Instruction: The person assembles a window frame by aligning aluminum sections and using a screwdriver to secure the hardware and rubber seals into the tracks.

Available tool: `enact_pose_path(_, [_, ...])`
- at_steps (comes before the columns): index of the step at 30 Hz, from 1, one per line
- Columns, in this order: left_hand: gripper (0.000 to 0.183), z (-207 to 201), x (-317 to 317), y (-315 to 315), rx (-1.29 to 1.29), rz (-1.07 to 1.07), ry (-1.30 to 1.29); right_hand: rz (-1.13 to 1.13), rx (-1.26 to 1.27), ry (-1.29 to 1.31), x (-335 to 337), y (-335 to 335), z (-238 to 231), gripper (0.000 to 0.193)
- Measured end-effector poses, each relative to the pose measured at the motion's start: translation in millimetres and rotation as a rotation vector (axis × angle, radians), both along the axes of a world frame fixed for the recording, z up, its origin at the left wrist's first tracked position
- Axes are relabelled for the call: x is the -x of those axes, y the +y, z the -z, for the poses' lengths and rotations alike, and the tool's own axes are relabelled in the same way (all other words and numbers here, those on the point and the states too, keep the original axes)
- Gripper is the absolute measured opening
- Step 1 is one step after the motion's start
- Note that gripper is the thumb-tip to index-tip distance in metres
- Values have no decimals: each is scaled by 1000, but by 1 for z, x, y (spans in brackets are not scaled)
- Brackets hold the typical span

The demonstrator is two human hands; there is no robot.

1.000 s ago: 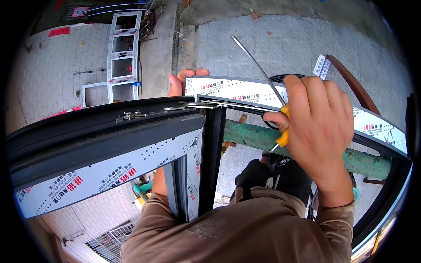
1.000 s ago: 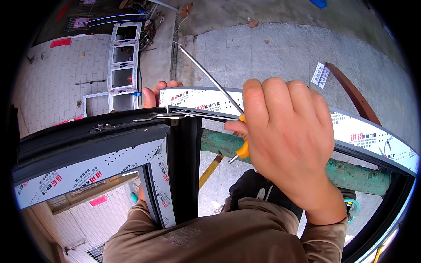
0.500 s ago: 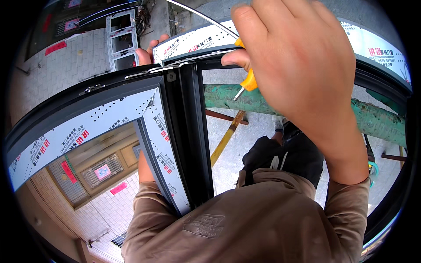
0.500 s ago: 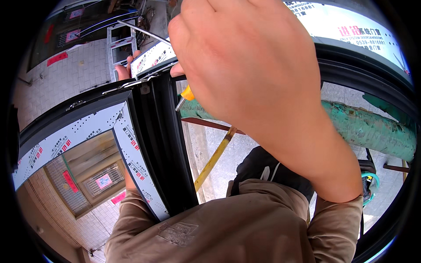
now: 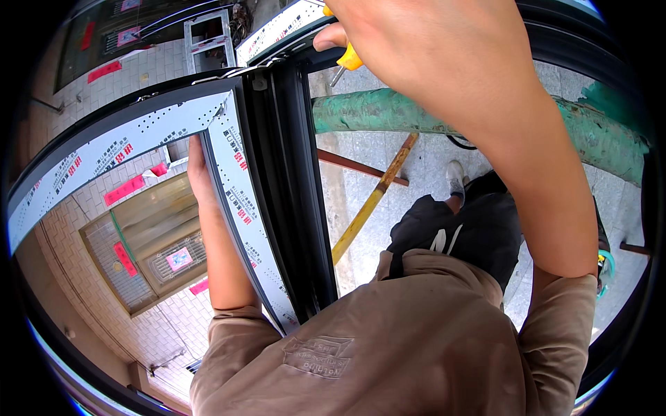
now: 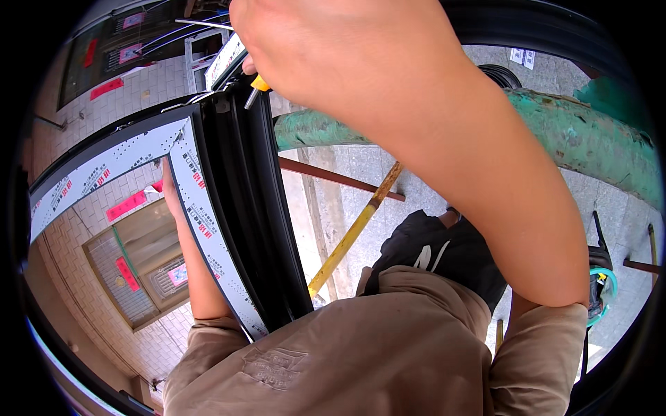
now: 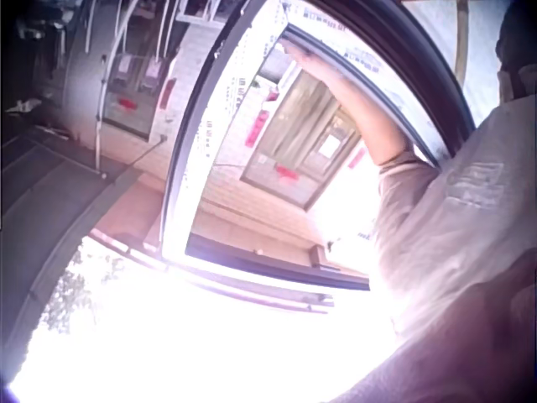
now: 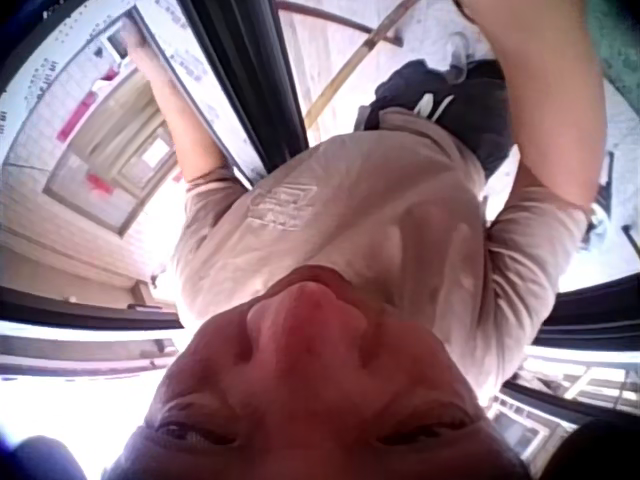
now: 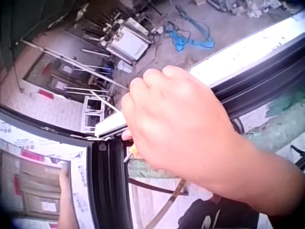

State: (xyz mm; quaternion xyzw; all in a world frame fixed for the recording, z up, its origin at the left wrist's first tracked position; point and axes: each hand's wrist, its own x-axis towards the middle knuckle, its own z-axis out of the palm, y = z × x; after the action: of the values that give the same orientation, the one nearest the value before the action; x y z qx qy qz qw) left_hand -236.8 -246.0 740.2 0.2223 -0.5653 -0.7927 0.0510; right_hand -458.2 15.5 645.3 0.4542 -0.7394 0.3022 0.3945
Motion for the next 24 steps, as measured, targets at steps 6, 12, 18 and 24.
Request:
enact_pose_path(6, [82,-12,-40,19,89,-57,-75,-47,157,-19,6,-15,21,26])
enact_pose_path(12, [87,-27,-65,14,305,39,-256,-50,151,-13,7,-12,17,28])
enact_pose_path(18, [110,-33,-45,52,607,32,-312,-92,86,-83,4,-8,11,30])
enact_pose_path(24, [129,-47,-37,67,813,44,-343,-24,13,-119,4,-2,4,34])
